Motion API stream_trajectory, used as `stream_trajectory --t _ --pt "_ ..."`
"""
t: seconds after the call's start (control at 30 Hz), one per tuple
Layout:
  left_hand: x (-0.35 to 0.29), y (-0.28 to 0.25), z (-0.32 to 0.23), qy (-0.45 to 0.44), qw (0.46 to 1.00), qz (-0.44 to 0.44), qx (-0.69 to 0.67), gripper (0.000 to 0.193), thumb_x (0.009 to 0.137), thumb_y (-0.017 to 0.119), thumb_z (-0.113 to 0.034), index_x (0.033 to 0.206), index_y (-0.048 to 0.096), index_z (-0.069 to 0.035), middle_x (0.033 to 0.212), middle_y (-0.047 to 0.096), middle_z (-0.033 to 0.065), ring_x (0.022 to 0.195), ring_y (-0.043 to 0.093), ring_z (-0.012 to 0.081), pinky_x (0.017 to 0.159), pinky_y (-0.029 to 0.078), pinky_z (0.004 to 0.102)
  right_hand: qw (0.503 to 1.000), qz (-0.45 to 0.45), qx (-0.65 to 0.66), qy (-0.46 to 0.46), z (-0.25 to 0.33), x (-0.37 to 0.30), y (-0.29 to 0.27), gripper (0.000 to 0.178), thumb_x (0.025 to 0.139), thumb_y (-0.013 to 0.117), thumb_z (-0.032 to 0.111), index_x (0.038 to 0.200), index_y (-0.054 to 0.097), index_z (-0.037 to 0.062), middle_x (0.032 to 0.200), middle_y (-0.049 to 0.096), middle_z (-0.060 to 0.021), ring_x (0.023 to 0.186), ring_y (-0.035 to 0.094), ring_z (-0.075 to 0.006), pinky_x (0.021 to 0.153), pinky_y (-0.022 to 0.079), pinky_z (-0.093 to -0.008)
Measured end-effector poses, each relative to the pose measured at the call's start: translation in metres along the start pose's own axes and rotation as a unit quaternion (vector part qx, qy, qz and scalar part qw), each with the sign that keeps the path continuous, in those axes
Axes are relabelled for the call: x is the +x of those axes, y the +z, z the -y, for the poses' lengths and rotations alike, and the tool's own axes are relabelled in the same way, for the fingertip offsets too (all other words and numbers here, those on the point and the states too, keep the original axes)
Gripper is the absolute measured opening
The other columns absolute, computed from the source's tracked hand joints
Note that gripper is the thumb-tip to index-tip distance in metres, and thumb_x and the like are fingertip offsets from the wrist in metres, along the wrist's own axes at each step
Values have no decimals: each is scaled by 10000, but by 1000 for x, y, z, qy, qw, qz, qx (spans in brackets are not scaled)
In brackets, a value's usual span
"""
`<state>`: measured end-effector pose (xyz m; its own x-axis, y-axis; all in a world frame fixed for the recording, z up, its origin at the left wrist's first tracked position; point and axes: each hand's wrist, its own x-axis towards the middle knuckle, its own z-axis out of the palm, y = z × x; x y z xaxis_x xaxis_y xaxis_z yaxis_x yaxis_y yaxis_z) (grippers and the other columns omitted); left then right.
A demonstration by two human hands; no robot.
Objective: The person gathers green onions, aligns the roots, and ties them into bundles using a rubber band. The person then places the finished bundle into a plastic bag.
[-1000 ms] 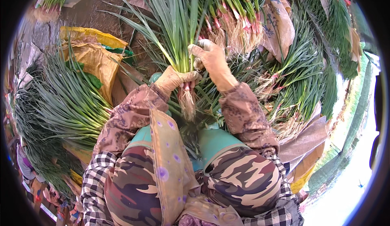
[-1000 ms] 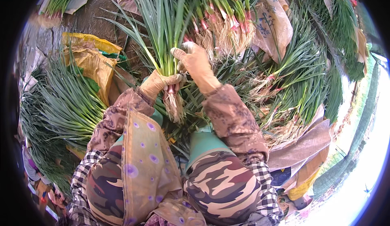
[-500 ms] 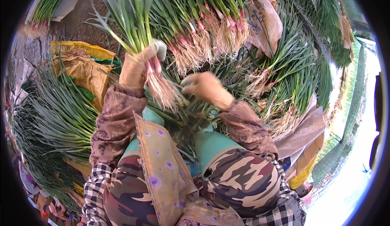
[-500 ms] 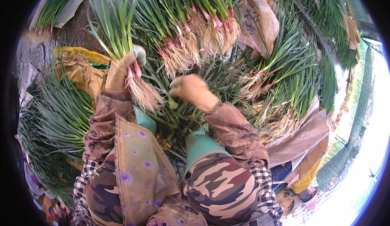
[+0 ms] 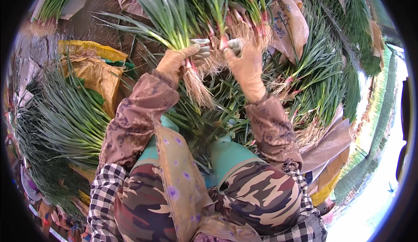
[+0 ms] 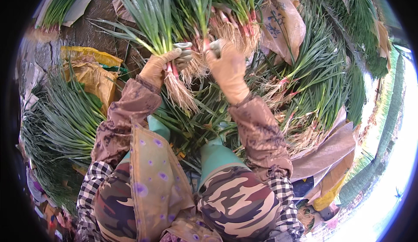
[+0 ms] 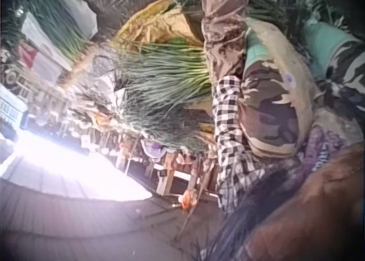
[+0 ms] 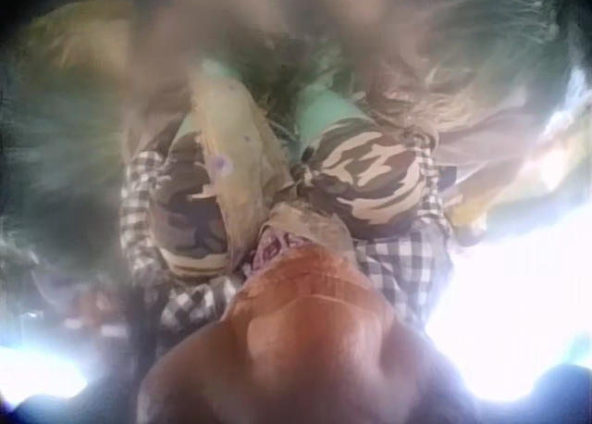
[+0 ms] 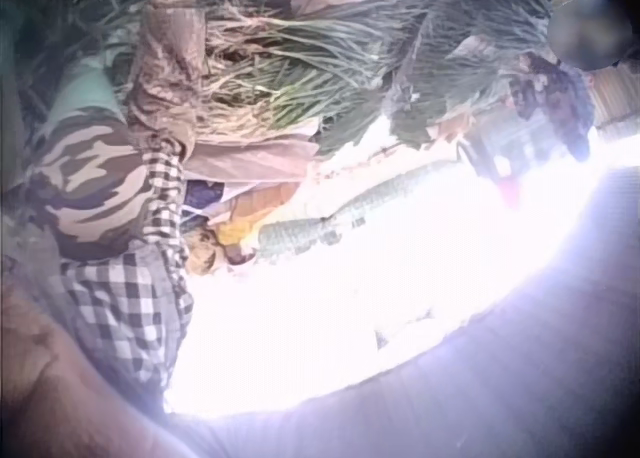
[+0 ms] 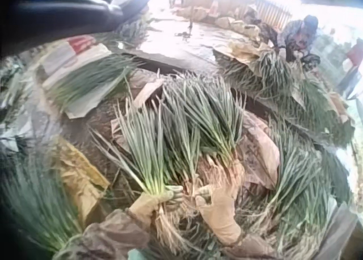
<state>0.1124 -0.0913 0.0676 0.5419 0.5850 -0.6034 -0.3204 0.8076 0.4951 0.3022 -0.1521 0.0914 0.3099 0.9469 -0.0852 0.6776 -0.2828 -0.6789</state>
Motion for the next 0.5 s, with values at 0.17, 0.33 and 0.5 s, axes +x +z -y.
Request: stream_trajectory --t 0.17,0.33,0.5 --pt "2 -5 12 -4 998 38 56 197 825 690 -110 943 644 41 767 664 96 555 627 165 482 518 257 993 56 92 -45 13 -44 24 148 790 684 127 929 646 99 823 660 -111 697 644 -238 625 501 -305" --pt "-7 2 15 1 999 -36 18 206 837 681 -119 944 641 53 697 651 91 524 614 159 452 487 237 987 13 161 -25 21 -19 4 113 803 695 96 898 661 44 807 652 -56 707 600 -147 642 485 -269" --pt "-12 -6 13 19 988 36 152 158 831 687 -125 869 642 22 676 662 103 514 616 152 437 463 223 986 84 23 -140 22 3 11 117 782 685 101 883 661 48 847 615 -76 739 610 -196 654 489 -312"
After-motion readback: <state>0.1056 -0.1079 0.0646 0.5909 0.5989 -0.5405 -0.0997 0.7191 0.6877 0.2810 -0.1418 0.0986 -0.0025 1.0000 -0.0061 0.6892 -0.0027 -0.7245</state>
